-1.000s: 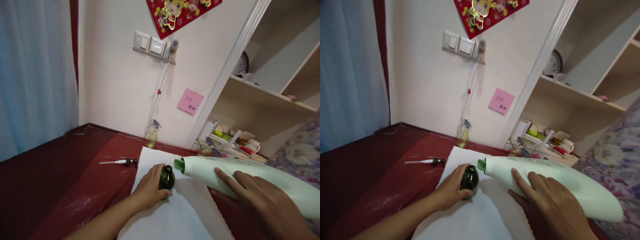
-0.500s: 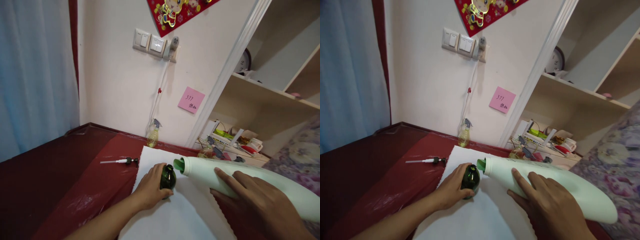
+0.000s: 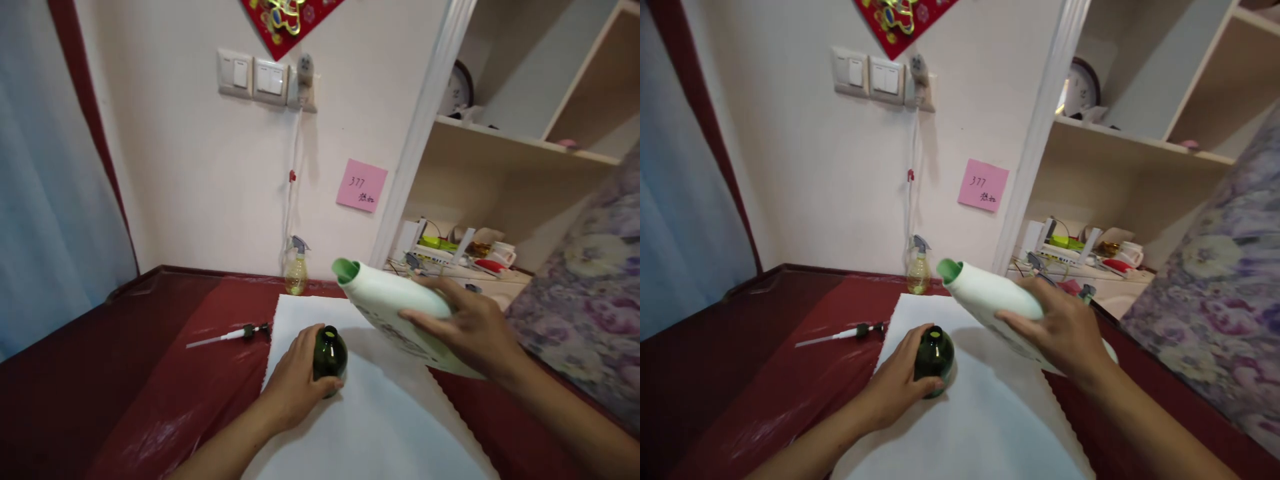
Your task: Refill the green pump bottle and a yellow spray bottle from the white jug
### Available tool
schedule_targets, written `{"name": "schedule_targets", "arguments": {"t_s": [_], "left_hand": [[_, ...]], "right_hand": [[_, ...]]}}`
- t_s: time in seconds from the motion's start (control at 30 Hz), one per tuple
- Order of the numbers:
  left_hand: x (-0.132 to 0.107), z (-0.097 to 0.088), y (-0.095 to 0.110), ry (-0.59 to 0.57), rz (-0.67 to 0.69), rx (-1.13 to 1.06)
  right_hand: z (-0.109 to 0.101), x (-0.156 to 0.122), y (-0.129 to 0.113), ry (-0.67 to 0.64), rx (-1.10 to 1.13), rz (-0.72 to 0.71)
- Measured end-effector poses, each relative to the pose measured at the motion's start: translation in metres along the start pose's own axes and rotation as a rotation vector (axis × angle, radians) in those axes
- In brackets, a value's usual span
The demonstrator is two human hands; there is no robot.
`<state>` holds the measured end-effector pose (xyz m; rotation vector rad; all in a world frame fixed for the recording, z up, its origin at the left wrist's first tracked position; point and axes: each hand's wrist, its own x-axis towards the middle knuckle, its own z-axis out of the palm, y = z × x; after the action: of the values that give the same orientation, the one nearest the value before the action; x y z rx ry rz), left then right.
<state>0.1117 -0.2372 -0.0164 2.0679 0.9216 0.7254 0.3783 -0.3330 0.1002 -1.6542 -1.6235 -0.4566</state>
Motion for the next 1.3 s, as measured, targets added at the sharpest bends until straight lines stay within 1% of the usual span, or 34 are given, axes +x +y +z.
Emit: {"name": "schedule_targets", "arguments": {"t_s": [0.07,0.13,0.23,0.37,0.5,0.6,0.67,0.73,0.8,0.87,0.97,1.03,1.07,1.17,1.23,1.3], "left_hand": [[0.001,0.000,-0.002,-0.008,-0.014,-0.009],[0.001,0.001,-0.004,-0.010,-0.019,-0.011],[0.001,0.001,-0.006,-0.007,-0.027,-0.016],[0.003,0.001,-0.009,-0.022,-0.056,-0.045],[0.006,0.002,-0.014,-0.022,-0.057,-0.076],[0.007,0.002,-0.018,-0.029,-0.064,-0.099],[0.008,0.002,-0.021,-0.026,-0.061,-0.105],[0.008,0.002,-0.023,-0.022,-0.056,-0.110],[0.008,0.003,-0.026,-0.021,-0.056,-0.115],[0.009,0.004,-0.029,-0.020,-0.050,-0.115],[0.011,0.004,-0.031,-0.002,-0.030,-0.132],[0.012,0.003,-0.031,0.006,-0.028,-0.135],[0.013,0.002,-0.030,0.009,-0.027,-0.131],[0.014,0.001,-0.032,0.014,-0.020,-0.115],[0.016,0.001,-0.036,0.026,-0.005,-0.115],[0.017,0.000,-0.038,0.037,0.013,-0.128]], "right_hand": [[0.010,0.013,0.003,0.055,0.175,0.184],[0.025,0.022,0.008,0.141,0.294,0.267],[0.053,0.031,0.015,0.255,0.449,0.337],[0.096,0.037,0.020,0.354,0.624,0.419],[0.132,0.038,0.019,0.386,0.725,0.480],[0.147,0.035,0.020,0.372,0.751,0.497],[0.151,0.033,0.023,0.347,0.756,0.495],[0.149,0.032,0.027,0.309,0.753,0.490],[0.141,0.032,0.029,0.273,0.730,0.484],[0.128,0.030,0.026,0.268,0.682,0.465],[0.107,0.015,0.006,0.302,0.617,0.412],[0.101,-0.003,-0.017,0.267,0.627,0.375],[0.101,-0.014,-0.029,0.215,0.645,0.355],[0.111,-0.046,-0.061,-0.050,0.718,0.293],[0.121,-0.060,-0.073,-0.193,0.757,0.291],[0.127,-0.066,-0.076,-0.279,0.789,0.293]]}}
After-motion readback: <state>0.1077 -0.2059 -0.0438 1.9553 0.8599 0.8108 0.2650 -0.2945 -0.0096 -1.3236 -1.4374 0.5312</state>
